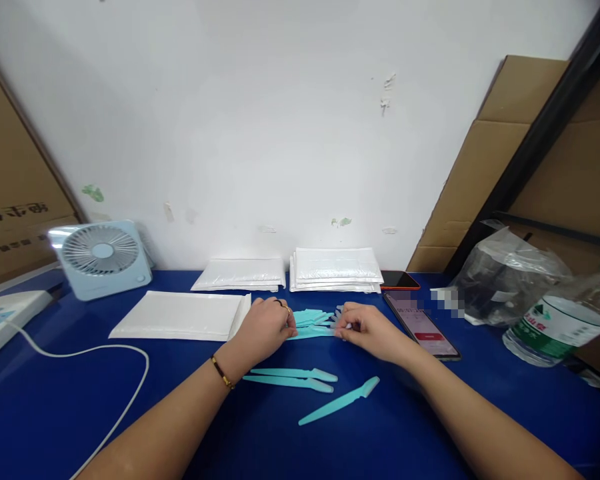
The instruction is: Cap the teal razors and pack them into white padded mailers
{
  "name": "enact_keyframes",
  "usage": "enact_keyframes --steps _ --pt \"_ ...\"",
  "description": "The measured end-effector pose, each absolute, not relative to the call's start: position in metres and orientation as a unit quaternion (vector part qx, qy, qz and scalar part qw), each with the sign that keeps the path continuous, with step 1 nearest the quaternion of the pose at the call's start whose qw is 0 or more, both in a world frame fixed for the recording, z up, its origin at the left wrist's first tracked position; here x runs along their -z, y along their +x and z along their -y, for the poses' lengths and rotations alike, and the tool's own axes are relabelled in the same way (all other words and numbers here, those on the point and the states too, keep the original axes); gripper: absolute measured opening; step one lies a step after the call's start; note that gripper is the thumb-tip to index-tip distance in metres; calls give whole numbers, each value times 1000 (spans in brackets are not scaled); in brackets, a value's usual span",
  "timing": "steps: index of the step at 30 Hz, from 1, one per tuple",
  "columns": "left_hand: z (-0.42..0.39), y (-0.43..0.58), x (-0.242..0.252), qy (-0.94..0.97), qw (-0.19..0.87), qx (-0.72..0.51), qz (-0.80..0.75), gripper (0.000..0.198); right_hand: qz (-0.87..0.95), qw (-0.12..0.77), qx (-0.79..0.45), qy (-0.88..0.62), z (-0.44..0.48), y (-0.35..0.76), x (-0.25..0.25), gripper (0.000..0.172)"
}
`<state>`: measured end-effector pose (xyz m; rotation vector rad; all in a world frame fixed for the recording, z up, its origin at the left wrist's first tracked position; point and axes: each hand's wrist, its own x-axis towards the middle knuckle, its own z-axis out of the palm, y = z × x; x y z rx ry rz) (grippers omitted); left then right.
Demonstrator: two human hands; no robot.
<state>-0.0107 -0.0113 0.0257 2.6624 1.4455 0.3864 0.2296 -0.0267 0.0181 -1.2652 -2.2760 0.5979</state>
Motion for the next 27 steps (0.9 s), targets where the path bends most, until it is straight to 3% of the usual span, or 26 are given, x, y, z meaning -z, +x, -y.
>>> enact_keyframes --steps 6,13,19,27 --pt "8 -17 -30 855 54 -141 -496 16 797 262 -177 -514 12 252 -16 22" --pt "29 -21 -38 888 227 -23 -399 13 823 224 -246 -460 30 241 -26 20" --pt "25 -13 -30 884 137 -71 -442 9 852 171 -285 -405 41 220 -23 17" --pt "6 -14 -27 851 31 -128 -508 15 815 246 -158 -500 16 243 -17 20"
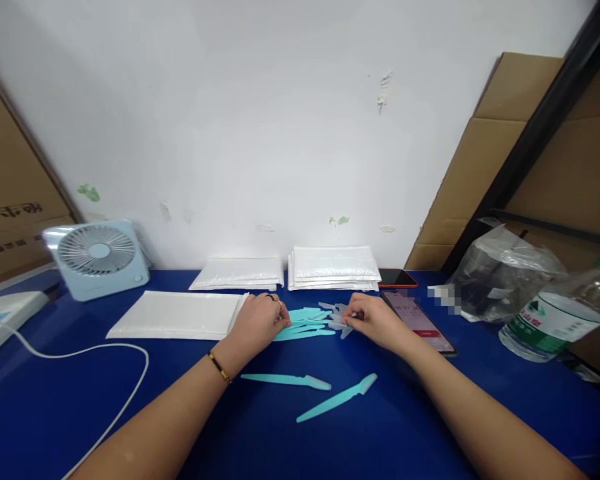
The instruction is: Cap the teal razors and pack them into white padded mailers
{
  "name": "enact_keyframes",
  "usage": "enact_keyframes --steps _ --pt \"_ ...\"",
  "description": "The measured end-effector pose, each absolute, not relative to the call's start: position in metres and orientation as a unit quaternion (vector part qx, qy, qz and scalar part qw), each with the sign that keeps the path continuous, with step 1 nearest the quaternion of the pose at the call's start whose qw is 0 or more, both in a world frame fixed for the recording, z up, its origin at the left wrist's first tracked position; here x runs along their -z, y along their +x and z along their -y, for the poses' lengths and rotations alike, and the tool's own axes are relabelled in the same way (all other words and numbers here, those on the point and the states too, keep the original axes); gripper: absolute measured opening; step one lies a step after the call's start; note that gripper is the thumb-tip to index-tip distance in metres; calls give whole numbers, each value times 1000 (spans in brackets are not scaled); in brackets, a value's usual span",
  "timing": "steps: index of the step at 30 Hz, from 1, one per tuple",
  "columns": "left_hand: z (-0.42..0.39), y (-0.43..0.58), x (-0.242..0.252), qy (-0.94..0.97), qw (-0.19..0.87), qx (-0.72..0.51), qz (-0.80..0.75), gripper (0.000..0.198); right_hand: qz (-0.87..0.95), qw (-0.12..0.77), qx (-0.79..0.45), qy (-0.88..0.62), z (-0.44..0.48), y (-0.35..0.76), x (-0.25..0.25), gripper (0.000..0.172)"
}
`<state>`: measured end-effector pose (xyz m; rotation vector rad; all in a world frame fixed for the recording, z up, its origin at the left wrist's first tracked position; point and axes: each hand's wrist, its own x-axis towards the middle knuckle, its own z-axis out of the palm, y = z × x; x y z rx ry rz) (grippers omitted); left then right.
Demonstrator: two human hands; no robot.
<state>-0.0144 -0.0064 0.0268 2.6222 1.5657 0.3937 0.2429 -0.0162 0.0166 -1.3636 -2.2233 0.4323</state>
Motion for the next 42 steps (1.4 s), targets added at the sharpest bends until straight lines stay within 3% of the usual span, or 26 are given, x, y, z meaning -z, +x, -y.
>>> enact_keyframes --steps 6,9,12,16,25,28,34,38,42 --pt "21 -22 -33 882 146 -84 -440 29 810 262 -155 -502 14 253 -20 26" --pt "30 -24 -34 891 203 -23 -406 23 815 253 -211 -477 24 248 -27 27" --pt "31 -20 -30 879 181 -42 -438 13 834 214 -262 -435 35 237 -30 24" --pt "26 -11 -25 879 147 -75 -448 17 849 183 -274 -414 42 222 -26 22" --pt "12 -11 -30 852 37 -146 -502 16 808 245 -189 -501 18 246 -18 23" --pt "16 -7 -29 858 52 -145 -491 15 817 222 -206 -491 20 258 -26 21" --pt "44 4 -25 882 158 -154 -416 23 880 44 -296 -370 41 260 -41 21" --pt "51 5 -21 895 179 -124 -388 29 890 43 -276 -361 44 244 -36 10" --pt "45 2 -20 899 162 -81 -398 16 884 104 -240 -388 42 231 -28 5"
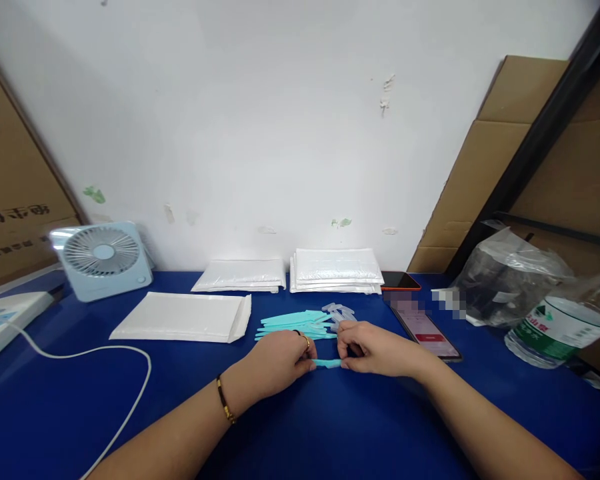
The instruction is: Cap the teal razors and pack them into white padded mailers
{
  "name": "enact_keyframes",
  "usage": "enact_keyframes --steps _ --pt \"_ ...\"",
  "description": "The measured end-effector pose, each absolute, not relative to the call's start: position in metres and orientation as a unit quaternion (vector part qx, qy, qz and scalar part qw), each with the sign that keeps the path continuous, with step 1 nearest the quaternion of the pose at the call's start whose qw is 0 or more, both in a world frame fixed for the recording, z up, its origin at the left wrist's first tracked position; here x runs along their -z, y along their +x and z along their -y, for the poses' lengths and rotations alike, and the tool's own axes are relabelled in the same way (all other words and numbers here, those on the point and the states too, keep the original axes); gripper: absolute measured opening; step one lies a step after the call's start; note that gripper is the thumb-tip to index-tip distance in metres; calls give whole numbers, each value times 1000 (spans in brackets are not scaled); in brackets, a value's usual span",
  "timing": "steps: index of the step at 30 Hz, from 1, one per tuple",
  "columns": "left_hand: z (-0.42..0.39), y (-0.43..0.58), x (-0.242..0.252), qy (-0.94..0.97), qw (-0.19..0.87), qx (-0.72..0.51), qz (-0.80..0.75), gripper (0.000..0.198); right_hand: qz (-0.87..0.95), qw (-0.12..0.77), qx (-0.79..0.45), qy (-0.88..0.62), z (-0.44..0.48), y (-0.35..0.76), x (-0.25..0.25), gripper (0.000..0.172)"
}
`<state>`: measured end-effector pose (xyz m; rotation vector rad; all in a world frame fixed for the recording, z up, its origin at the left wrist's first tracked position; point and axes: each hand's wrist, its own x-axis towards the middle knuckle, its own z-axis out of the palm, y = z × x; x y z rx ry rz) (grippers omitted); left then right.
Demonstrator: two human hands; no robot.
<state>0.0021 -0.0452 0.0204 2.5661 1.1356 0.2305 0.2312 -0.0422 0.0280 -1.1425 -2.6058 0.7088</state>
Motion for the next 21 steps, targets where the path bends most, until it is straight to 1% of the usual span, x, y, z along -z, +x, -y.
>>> enact_keyframes --steps 2,5,10,12,16,21 --pt "41 -1 -22 894 159 -83 -411 17 865 140 -251 -411 41 229 -26 7" --pt "34 -7 -25 879 184 -103 -428 22 829 193 -298 -433 38 232 -27 13" --pt "26 -17 -29 847 204 -168 -462 30 755 324 -310 -478 30 247 -31 22" --pt "25 -18 -29 839 199 -194 -469 28 721 366 -344 -477 26 251 -31 25" --pt "23 -17 -27 830 184 -223 -478 18 673 413 -414 -453 22 250 -25 25" --pt "21 -17 -26 824 192 -233 -480 17 619 479 -442 -439 21 240 -16 23"
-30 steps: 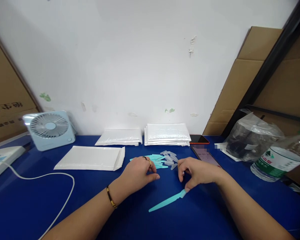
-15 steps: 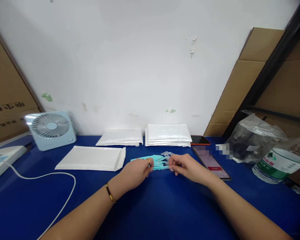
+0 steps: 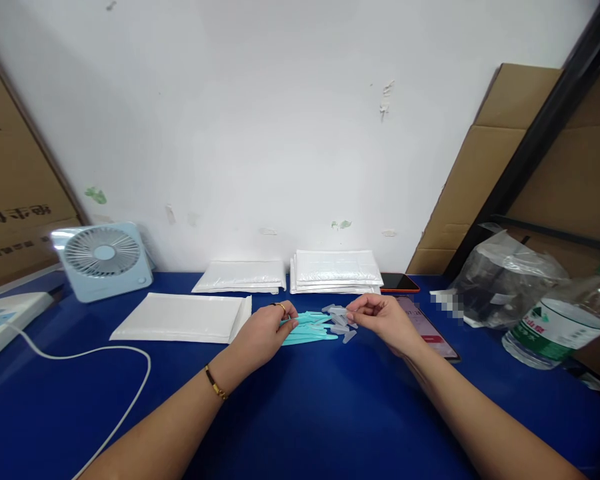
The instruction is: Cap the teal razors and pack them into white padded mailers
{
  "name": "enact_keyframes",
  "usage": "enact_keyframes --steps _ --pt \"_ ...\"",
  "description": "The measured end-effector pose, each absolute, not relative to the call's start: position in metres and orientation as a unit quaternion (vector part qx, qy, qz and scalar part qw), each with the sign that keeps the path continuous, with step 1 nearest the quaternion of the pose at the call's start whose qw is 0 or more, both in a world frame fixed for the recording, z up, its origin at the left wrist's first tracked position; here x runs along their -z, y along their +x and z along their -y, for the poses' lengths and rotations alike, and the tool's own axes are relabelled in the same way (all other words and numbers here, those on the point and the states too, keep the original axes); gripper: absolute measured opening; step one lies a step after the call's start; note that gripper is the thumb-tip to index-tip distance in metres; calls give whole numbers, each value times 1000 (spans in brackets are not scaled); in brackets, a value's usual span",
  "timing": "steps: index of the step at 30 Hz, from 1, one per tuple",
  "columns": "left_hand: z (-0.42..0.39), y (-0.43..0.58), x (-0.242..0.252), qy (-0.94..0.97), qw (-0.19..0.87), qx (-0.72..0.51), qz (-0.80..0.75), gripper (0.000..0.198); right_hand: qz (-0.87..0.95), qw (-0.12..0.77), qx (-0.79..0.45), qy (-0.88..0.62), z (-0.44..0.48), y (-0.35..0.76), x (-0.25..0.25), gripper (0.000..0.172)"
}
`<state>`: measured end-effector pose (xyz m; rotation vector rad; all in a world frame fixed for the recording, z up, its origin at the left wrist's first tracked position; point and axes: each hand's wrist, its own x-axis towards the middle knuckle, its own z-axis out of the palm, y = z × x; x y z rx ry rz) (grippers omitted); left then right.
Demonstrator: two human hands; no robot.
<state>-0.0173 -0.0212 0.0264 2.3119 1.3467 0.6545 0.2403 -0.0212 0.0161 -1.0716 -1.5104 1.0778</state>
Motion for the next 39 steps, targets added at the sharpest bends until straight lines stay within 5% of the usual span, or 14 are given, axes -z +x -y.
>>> enact_keyframes --steps 16,24,32,39 --pt "22 -16 -27 806 299 -256 -443 20 624 467 -474 -409 24 234 -12 18" --pt "32 -11 -20 813 351 -181 -427 25 716 320 -452 -425 33 230 -20 20" --pt "36 -7 -15 871 193 -125 -435 17 836 193 -220 -464 24 260 -27 14" --pt "22 -13 -13 874 46 -127 -467 19 853 153 -200 -458 21 259 -19 14"
